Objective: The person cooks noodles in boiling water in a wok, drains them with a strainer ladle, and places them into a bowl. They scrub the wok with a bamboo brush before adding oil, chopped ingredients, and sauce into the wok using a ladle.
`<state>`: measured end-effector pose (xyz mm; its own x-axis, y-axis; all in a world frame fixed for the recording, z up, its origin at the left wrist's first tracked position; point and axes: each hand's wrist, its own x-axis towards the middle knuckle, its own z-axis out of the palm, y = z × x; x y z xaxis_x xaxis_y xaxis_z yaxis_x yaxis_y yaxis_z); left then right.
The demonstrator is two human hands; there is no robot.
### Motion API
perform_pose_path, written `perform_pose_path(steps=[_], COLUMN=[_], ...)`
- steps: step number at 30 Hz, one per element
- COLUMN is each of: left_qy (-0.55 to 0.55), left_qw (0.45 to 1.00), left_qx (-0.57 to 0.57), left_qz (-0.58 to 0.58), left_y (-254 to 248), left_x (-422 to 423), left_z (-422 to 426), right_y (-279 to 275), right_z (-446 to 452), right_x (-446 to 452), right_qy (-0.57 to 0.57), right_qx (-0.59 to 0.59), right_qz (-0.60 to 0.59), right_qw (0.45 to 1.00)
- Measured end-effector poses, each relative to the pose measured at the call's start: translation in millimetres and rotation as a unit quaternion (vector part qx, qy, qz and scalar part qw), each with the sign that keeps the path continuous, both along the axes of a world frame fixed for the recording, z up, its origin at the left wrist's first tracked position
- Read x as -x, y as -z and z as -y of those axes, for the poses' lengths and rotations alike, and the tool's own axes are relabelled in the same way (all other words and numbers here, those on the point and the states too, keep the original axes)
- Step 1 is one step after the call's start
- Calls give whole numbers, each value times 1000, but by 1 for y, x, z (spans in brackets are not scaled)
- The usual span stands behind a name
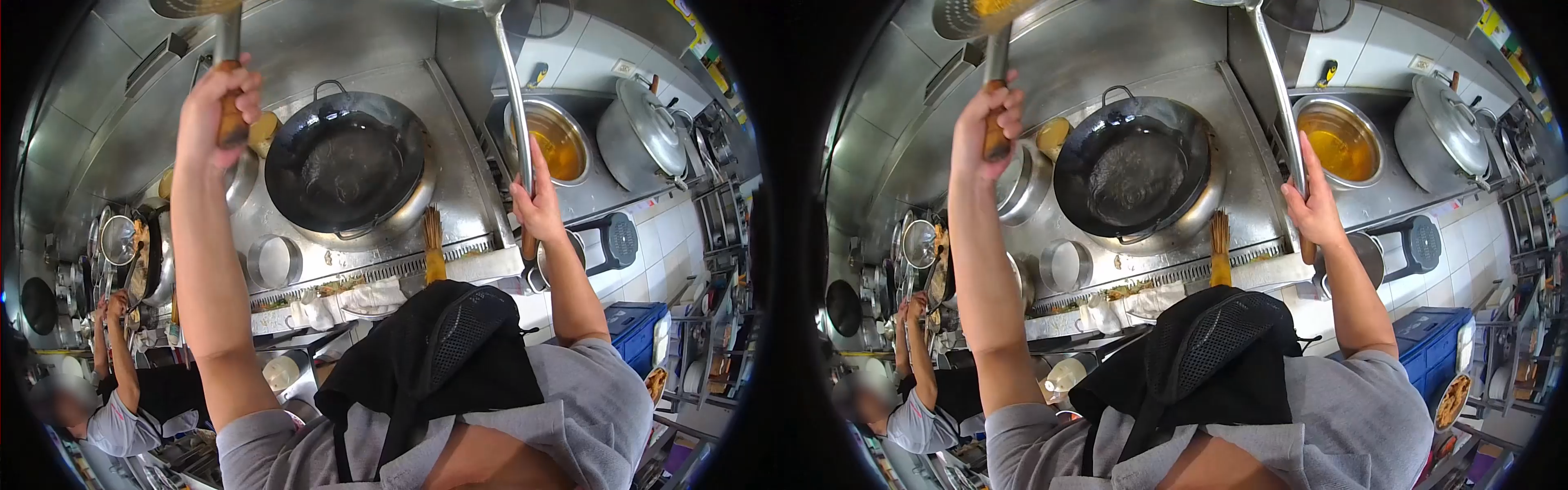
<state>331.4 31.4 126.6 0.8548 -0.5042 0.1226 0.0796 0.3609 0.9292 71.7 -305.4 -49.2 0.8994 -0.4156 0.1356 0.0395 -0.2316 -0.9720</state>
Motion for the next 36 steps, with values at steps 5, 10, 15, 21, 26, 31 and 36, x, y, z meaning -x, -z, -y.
perform_pose_path(steps=[5,10,15,21,26,31,36], left_qy=[-39,23,-19,-24,-24,-34,16], left_qw=[999,937,982,999,998,993,971], left_qx=[-18,61,-31,22,37,-23,-130], left_qz=[-3,-344,-186,-37,-42,-107,-201], left_y=[59,203,160,7,4,189,260], left_x=[7,59,57,10,5,66,86], left_z=[6,13,12,-1,-9,-5,-23], right_y=[31,56,54,38,41,59,11], right_z=[-5,-10,3,-21,-35,-35,-40], right_x=[-11,-18,-28,-36,-37,-28,-32], right_qy=[-15,-29,-37,-59,-58,-48,-85], right_qx=[-27,-65,-35,-49,-41,-56,-44], right_qz=[-8,-71,-80,-62,-50,-98,-72], right_qw=[999,995,995,995,996,992,993])
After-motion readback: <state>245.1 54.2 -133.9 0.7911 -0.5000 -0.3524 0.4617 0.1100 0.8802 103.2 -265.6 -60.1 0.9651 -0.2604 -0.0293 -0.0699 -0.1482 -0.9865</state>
